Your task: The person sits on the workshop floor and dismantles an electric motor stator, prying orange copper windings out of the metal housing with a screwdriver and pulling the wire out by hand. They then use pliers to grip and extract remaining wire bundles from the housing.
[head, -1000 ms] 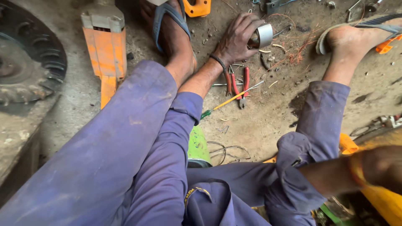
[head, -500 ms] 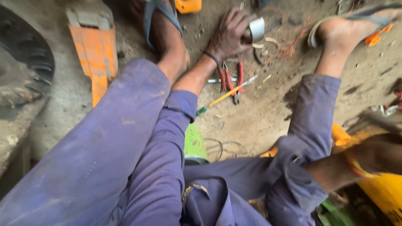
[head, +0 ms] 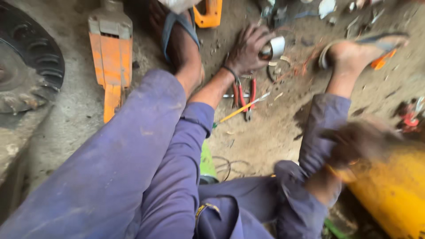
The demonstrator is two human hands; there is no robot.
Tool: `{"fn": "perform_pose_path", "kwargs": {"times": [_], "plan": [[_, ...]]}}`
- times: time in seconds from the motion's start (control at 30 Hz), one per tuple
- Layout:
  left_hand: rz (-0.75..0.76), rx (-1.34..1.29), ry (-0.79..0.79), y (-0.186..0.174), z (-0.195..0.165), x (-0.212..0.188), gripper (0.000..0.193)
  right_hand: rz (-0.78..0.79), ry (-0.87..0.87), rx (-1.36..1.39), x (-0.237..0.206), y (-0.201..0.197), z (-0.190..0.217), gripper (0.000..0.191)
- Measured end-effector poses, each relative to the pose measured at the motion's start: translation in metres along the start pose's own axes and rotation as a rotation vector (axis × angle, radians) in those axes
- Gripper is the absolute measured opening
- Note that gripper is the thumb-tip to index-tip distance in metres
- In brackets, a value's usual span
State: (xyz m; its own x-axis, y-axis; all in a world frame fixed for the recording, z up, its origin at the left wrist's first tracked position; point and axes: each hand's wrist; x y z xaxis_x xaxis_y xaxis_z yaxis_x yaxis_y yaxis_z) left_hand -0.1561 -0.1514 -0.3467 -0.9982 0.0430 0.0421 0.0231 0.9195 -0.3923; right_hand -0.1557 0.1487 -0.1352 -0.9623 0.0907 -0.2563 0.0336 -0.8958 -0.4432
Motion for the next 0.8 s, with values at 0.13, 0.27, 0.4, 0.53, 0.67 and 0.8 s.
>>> {"fn": "perform_pose_path", "kwargs": {"times": [0.13,0.27,0.4,0.53,0.67,0.8], "plan": [[0.034,0.02,-0.044,0.011,0.004,-0.005,0.072,-0.026,-0.2,-0.003,-0.013,0.016,0.051,0.023],[0.062,0.017,-0.034,0.014,0.005,-0.005,0.078,0.228,0.338,-0.14,-0.021,0.138,-0.053,0.024],[0.061,0.174,0.002,-0.002,-0.003,0.002,0.079,0.354,0.491,-0.034,-0.018,0.138,-0.109,0.025],[0.119,0.096,-0.077,-0.005,-0.01,0.001,0.074,0.141,0.254,0.026,-0.017,-0.005,-0.033,0.021],[0.056,0.086,-0.029,0.009,-0.004,-0.003,0.078,0.026,-0.143,0.023,-0.006,-0.018,0.04,0.02],[0.079,0.039,-0.066,0.012,0.001,-0.004,0.075,0.172,0.256,-0.041,-0.006,0.133,-0.022,0.021]]}}
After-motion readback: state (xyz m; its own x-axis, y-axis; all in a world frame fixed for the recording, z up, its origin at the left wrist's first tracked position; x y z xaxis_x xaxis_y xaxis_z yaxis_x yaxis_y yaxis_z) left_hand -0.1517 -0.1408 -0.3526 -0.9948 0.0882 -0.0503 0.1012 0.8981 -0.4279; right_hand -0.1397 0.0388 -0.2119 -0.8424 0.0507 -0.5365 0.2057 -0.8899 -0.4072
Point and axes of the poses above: each hand's wrist, its own x-axis towards the middle knuckle, its own y-axis out of the palm, z = x × y, and after that the axes turned 14 degrees about z, right-handed
